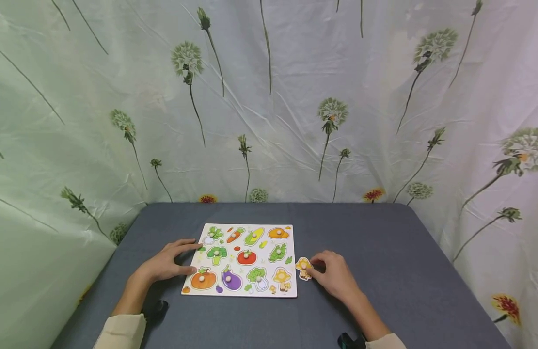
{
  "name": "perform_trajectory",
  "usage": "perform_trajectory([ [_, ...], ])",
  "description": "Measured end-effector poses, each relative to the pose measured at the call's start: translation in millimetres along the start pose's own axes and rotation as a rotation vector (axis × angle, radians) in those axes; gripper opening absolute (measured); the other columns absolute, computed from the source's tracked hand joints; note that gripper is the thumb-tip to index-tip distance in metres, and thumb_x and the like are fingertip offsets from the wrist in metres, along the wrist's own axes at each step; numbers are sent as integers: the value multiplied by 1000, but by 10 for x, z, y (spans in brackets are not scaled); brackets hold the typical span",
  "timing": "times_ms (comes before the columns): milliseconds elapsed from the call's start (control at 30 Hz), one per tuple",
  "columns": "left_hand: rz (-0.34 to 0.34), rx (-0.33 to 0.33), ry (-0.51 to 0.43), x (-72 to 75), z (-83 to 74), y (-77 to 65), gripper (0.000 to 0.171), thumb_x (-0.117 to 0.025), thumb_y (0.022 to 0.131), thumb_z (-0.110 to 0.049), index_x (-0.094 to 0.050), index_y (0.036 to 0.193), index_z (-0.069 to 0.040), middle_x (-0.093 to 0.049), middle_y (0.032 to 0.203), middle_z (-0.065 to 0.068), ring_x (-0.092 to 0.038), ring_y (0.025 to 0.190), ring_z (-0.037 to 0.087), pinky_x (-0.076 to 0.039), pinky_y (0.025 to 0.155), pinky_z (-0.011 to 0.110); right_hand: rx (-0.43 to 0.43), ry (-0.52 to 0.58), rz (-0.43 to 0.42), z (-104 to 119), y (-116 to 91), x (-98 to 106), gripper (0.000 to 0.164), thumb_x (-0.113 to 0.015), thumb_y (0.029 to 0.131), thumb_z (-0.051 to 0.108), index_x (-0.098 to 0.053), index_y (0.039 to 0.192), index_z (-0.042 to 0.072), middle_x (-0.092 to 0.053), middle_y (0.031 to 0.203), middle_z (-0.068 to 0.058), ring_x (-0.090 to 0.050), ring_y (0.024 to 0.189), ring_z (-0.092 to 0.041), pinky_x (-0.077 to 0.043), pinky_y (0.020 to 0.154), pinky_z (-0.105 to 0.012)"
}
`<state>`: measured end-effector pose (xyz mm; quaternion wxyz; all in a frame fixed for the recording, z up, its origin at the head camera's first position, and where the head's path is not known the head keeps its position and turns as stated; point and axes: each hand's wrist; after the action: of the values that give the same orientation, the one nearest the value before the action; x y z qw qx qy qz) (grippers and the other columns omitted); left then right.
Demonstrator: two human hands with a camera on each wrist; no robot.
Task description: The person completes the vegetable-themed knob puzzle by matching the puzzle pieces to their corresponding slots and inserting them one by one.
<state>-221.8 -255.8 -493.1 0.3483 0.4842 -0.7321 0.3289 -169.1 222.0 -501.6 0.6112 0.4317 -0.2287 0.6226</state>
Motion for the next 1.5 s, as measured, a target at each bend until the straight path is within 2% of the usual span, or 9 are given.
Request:
perform_trajectory([
  [300,8,-12,-15,-9,-8,-21,78,-84,81,-43,-56,150,-19,-40,162,16,-29,147,51,-30,108,77,-41,61,43,-82,-74,3,8,-85,85,24,-79,90,20,-69,84,9,-60,76,-2,-50,70,-25],
  [633,13,2,-18,-20,-12,-29,78,-84,81,-44,-56,150,-20,-39,162,16,-28,147,50,-30,108,77,14,107,100,-88,-69,-29,11,-83,88,27,-79,98,23,-68,89,12,-60,80,0,-52,74,-26],
  [767,15,-7,-16,-16,-20,-29,79,-84,81,-45,-56,150,-20,-39,162,17,-27,148,52,-28,109,77,31,112,101,-75,-75,-39,8,-82,89,27,-79,96,25,-66,87,14,-58,79,1,-51,73,-26],
  [1033,21,-2,-25,-14,2,-15,78,-83,81,-45,-56,150,-20,-39,163,16,-26,149,51,-27,110,77,17,131,99,-60,-51,-108,15,-84,87,27,-79,100,22,-64,85,12,-55,77,0,-49,71,-24],
  [1233,21,-22,-13,-6,-2,-8,78,-83,82,-45,-55,151,-20,-39,162,17,-27,148,52,-29,108,77,22,142,93,-51,-8,-145,9,-83,88,24,-79,97,22,-63,83,12,-54,74,0,-48,69,-24],
  [1500,21,-21,-10,30,-13,16,78,-83,82,-44,-55,151,-21,-37,163,17,-25,149,52,-29,108,77,55,94,45,-18,26,-91,6,-82,88,20,-79,94,21,-61,81,15,-52,75,-1,-46,70,-25],
])
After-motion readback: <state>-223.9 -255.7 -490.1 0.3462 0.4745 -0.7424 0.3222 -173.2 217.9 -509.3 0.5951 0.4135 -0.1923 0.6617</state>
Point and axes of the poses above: each hand's wrist, its own y-axis towards the middle knuckle, its own x-axis out of the back of the hand, z = x × y
